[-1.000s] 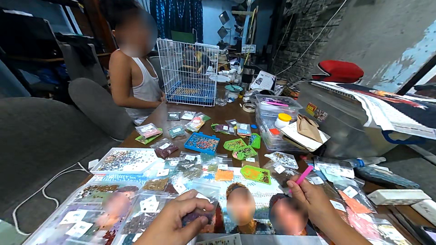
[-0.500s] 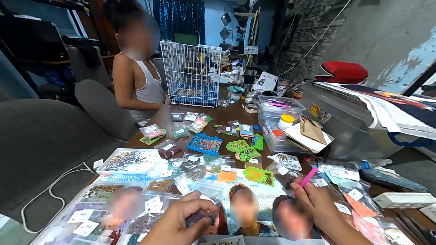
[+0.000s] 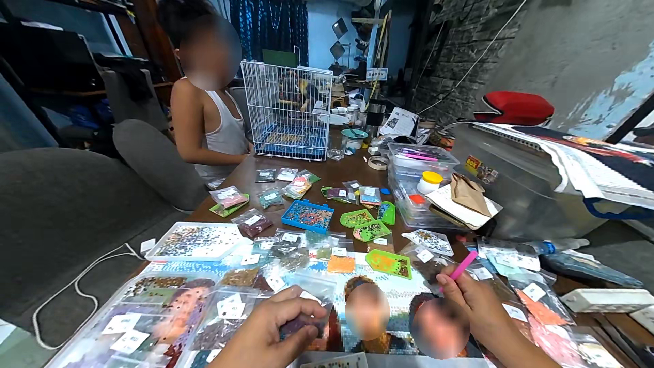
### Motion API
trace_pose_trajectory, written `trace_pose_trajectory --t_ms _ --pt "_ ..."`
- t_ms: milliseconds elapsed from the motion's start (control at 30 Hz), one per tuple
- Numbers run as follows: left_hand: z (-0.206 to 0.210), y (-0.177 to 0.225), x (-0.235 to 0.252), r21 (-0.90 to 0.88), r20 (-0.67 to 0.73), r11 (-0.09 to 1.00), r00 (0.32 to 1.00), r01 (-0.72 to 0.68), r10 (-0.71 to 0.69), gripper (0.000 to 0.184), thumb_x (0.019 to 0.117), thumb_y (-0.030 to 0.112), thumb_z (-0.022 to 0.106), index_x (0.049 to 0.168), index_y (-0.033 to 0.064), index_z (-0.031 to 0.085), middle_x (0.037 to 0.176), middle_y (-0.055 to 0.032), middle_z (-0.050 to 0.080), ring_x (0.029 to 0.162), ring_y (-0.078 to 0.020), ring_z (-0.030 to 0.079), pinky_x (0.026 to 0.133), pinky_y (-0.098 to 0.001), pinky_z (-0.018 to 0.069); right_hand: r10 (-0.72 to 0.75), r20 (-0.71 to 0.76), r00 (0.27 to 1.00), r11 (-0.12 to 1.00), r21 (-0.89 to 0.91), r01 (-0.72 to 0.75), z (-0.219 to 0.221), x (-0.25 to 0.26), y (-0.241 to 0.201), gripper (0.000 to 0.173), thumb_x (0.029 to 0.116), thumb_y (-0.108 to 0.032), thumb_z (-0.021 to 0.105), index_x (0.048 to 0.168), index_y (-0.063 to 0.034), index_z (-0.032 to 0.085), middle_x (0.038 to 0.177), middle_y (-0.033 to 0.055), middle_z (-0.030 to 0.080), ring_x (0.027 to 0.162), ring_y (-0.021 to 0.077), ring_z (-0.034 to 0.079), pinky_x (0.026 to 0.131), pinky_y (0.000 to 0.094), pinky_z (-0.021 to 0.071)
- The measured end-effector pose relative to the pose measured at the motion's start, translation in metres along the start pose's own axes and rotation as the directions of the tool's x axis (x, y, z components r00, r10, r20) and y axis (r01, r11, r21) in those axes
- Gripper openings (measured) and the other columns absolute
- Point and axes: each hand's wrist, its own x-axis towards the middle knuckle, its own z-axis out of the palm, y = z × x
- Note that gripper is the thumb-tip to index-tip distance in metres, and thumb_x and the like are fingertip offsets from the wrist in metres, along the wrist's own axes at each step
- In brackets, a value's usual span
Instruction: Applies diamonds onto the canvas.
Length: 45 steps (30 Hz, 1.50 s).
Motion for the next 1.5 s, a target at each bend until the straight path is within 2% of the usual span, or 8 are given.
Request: trace_pose_trajectory --t_ms 667,900,1100,1200,1267,1333,1433,1500 --pt "0.001 0.001 0.0 0.007 0.0 1.0 1.0 -0.003 0.003 0.02 0.0907 0.005 0.068 0.108 -0.0001 0.075 0.102 -0.0067 0.066 0.09 -0.0003 0.061 0.079 -0.0138 0.0514 0.032 0.047 0.998 0.999 0.013 -0.032 -0.004 0.001 -0.001 0.048 0.1064 -0.045 0.039 0.096 -0.0051 0.064 0.063 0.0025 0.058 0.053 0.0132 0.058 0.051 0.0337 0.0505" --pt "-0.003 0.001 -0.001 0.02 0.055 1.0 0.998 0.019 -0.02 0.021 0.0926 0.005 0.067 0.111 -0.0037 0.073 0.102 -0.0108 0.066 0.093 -0.0054 0.063 0.082 -0.0196 0.0532 0.221 0.204 0.954 0.957 0.144 -0.252 -0.019 0.004 -0.003 0.037 0.1067 -0.034 0.046 0.098 -0.0057 0.067 0.071 0.0 0.062 0.063 0.0079 0.06 0.063 0.0293 0.0521" --pt "-0.007 -0.005 -0.001 0.015 0.073 1.0 0.997 0.024 -0.026 0.023 0.0927 0.006 0.067 0.112 -0.0059 0.071 0.105 -0.0113 0.065 0.095 -0.0045 0.062 0.084 -0.0197 0.0529 0.351 0.266 0.898 0.874 0.253 -0.416 -0.031 0.009 -0.01 0.025 0.1064 -0.024 0.053 0.098 -0.0063 0.069 0.072 -0.0041 0.063 0.061 0.0014 0.055 0.061 0.0214 0.0469" --pt "-0.009 -0.009 -0.001 0.014 0.083 1.0 0.996 0.014 -0.015 0.024 0.0937 0.007 0.067 0.113 -0.0061 0.071 0.106 -0.0112 0.064 0.095 -0.0038 0.062 0.086 -0.0198 0.0526 0.404 0.25 0.88 0.813 0.341 -0.471 -0.036 0.012 -0.014 0.022 0.1061 -0.017 0.054 0.098 -0.0031 0.069 0.072 -0.0027 0.064 0.061 0.0018 0.056 0.061 0.0196 0.047" --pt "-0.011 -0.011 -0.001 0.013 0.084 1.0 0.996 0.015 -0.016 0.025 0.0941 0.009 0.067 0.113 -0.0065 0.071 0.105 -0.0113 0.065 0.095 -0.004 0.062 0.086 -0.0205 0.0524 0.398 0.228 0.889 0.79 0.407 -0.458 -0.037 0.012 -0.012 0.021 0.1059 -0.015 0.054 0.096 -0.0026 0.067 0.072 -0.0017 0.065 0.064 0.0027 0.061 0.064 0.0197 0.0515" --pt "-0.011 -0.011 -0.001 0.015 0.085 1.0 0.996 0.019 -0.02 0.024 0.0943 0.009 0.068 0.113 -0.0064 0.071 0.106 -0.0108 0.065 0.096 -0.0035 0.062 0.087 -0.0206 0.0523 0.357 0.231 0.905 0.788 0.445 -0.425 -0.038 0.011 -0.009 0.02 0.1068 -0.016 0.052 0.101 -0.0026 0.066 0.074 -0.0016 0.066 0.065 0.0027 0.062 0.065 0.0196 0.0527" --pt "-0.011 -0.011 0.0 0.023 0.081 1.0 0.997 0.013 -0.015 0.024 0.0942 0.009 0.068 0.112 -0.0062 0.071 0.105 -0.0101 0.065 0.096 -0.0032 0.061 0.088 -0.0203 0.0517 0.203 0.261 0.944 0.845 0.44 -0.304 -0.041 0.008 -0.002 0.026 0.108 -0.019 0.047 0.111 -0.0022 0.067 0.082 -0.0022 0.069 0.07 0.0008 0.062 0.067 0.0189 0.052" --pt "-0.011 -0.011 0.0 0.025 0.081 1.0 0.997 0.01 -0.012 0.024 0.0942 0.008 0.068 0.112 -0.007 0.071 0.104 -0.0114 0.065 0.097 -0.004 0.061 0.088 -0.0207 0.0509 0.098 0.323 0.941 0.888 0.398 -0.229 -0.044 0.007 0.002 0.029 0.1086 -0.022 0.045 0.114 -0.0024 0.066 0.089 0.0003 0.071 0.077 0.0037 0.065 0.074 0.0233 0.0549"
